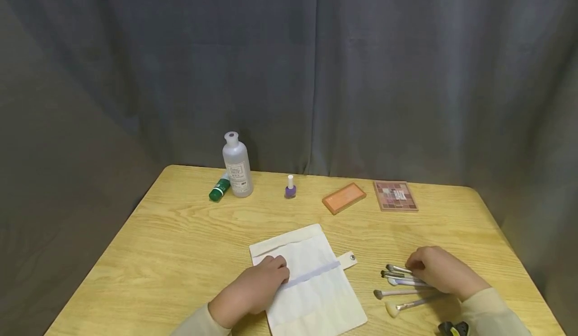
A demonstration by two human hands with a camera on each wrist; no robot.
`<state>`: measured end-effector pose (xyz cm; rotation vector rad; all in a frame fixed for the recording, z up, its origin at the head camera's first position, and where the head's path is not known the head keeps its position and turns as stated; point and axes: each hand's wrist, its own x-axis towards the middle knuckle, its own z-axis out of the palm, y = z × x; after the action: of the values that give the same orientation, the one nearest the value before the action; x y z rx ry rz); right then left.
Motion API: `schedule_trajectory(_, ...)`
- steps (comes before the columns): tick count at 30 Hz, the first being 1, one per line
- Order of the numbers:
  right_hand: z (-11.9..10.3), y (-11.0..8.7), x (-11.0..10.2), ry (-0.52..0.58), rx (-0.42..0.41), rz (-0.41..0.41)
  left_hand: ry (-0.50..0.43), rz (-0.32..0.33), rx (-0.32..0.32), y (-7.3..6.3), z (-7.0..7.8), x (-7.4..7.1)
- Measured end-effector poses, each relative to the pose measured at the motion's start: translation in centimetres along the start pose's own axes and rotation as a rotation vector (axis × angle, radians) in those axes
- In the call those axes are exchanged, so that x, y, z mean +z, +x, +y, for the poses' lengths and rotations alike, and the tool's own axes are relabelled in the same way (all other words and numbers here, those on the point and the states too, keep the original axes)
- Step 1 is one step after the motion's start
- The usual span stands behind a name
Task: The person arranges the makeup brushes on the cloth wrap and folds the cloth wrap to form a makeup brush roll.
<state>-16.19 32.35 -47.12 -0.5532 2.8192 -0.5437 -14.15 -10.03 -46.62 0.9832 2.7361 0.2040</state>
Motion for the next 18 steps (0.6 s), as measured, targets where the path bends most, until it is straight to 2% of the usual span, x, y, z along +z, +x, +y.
schedule_trajectory(5, 0.1, -0.2, 0.4, 0.03, 0.003, -0.01, -0.038, 0.013, 0.06, 0.7, -0.5, 0.3)
schedule_trajectory(9, 0.2, -0.2, 0.5, 0.014, -0.001, -0.002, -0.049, 0.032, 0.082, 1.1, -0.7, 0.4)
schedule_trajectory(13, 0.1, 0.1, 0.5, -0.024, -0.015, 0.012, -0.005, 0.066, 0.03, 1.1, -1.0, 0.4)
schedule_trajectory(18, -0.4, 0.4, 0.1, -0.067, 0.039, 0.035, 0.047, 0.093, -0.048, 0.6, -1.4, 0.1)
